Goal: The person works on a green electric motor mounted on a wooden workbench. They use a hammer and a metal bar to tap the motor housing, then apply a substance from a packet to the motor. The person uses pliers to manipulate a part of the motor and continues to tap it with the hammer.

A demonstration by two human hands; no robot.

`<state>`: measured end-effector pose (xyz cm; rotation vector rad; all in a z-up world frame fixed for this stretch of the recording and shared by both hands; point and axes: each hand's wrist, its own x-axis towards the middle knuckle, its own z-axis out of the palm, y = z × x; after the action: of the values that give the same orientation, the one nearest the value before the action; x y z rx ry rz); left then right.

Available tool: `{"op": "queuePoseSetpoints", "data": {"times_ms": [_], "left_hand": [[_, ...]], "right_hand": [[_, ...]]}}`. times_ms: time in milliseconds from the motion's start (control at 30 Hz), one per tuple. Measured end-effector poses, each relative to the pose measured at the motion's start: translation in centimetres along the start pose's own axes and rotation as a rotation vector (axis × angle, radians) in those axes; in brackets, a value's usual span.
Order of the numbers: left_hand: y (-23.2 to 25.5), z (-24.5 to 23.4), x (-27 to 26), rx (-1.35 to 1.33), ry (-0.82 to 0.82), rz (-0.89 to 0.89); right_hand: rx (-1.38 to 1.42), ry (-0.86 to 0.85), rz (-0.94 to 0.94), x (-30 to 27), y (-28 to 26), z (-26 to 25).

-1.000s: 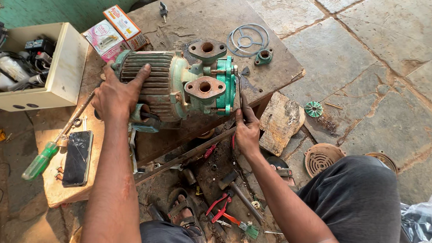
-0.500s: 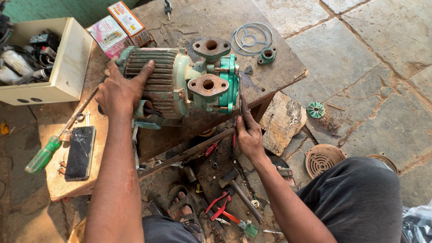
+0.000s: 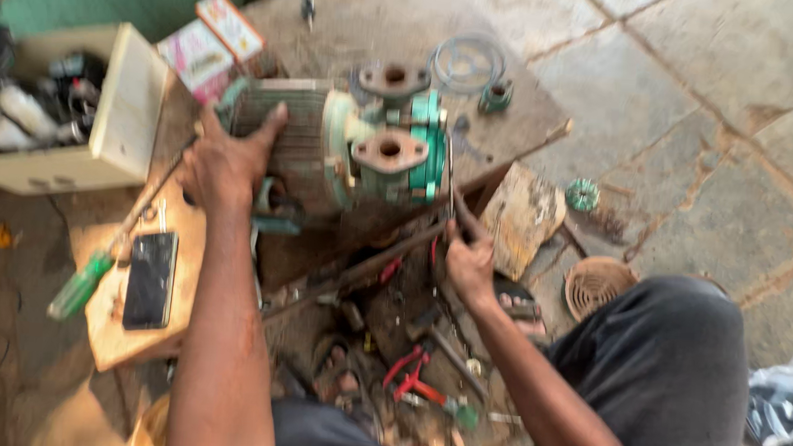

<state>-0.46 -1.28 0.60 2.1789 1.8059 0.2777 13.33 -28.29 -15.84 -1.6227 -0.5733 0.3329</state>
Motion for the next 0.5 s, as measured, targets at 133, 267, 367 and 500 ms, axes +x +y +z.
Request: {"op": "queuePoseSetpoints", "data": {"times_ms": [133, 267, 367, 500], "left_hand": [[0.3, -0.3, 1.2, -0.047, 0.070, 0.052], [0.1, -0.1, 1.5, -0.008, -0.005, 0.026], [-0.1, 0.1, 1.1, -0.035, 0.002, 0.034], [0.3, 0.1, 1.4, 0.008, 0.039, 0.021]], "right_hand": [[0.228, -0.019, 0.052, 0.2, -0.4, 1.3], [0.296, 0.056, 0.184, 0.8, 0.6, 1.8], [0.266, 0.260, 0.076, 1.3, 1.7, 1.6], [0.185, 0.203, 0.376, 4.2, 2.1, 1.0]]}}
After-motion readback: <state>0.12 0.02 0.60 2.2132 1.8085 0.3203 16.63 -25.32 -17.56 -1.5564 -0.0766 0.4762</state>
